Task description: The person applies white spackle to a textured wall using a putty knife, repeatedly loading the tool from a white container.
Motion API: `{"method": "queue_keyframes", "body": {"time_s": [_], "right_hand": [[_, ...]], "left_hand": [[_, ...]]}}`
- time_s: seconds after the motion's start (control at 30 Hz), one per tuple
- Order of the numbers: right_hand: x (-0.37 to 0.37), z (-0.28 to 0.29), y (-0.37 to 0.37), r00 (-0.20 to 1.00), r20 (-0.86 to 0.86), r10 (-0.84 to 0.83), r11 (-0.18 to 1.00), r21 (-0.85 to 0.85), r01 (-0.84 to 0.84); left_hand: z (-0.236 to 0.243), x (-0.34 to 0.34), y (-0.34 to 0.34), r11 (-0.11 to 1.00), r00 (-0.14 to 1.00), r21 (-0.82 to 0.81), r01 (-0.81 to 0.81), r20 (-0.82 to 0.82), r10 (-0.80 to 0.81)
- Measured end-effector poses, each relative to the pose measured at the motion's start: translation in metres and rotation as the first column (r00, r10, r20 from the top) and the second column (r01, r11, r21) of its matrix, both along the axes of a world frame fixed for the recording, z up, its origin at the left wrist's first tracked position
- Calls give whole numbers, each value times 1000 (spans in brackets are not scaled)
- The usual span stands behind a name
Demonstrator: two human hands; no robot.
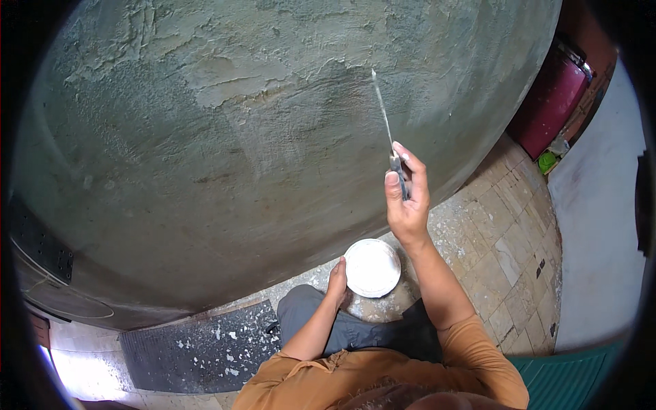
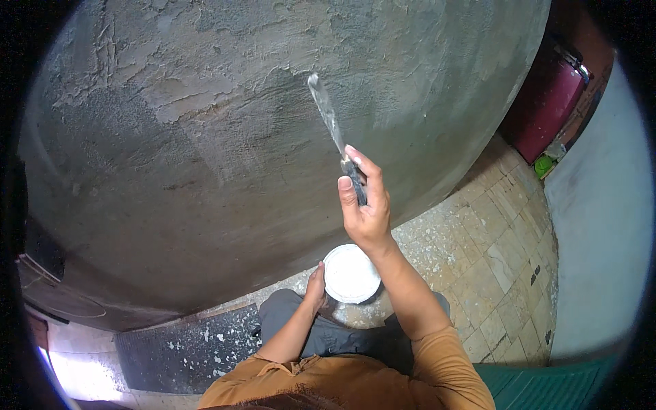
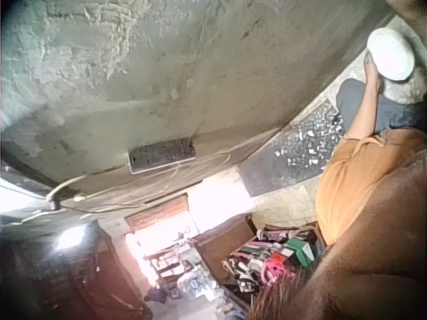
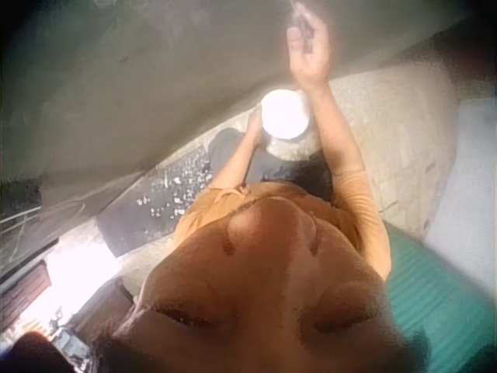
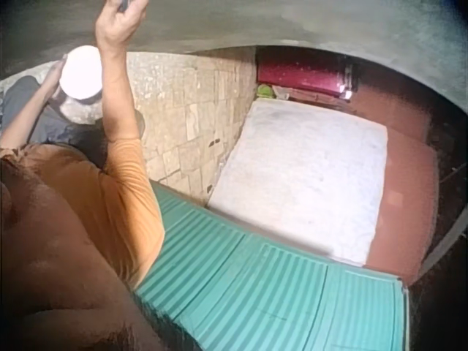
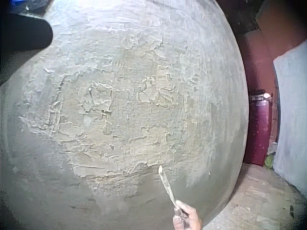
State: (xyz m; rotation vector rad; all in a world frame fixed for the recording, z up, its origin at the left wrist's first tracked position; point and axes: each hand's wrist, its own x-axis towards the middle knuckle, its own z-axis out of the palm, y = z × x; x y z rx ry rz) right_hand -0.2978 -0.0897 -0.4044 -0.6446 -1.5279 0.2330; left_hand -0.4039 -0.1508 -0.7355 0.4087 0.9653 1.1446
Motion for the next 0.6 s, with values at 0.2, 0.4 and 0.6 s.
{"method": "queue_keyframes", "body": {"time_s": [0.2,0.4,0.6], "right_hand": [[-4,29,4,783,-416,462,687,-391,-613],[-3,22,36,785,-397,476,624,-476,-619],[0,-6,29,788,-442,428,670,-431,-605]], "left_hand": [[5,-1,-3,1000,999,22,5,-37,-5],[8,-3,-4,1000,1000,21,-8,-28,9],[4,-5,-3,999,999,20,-33,-8,33]]}}
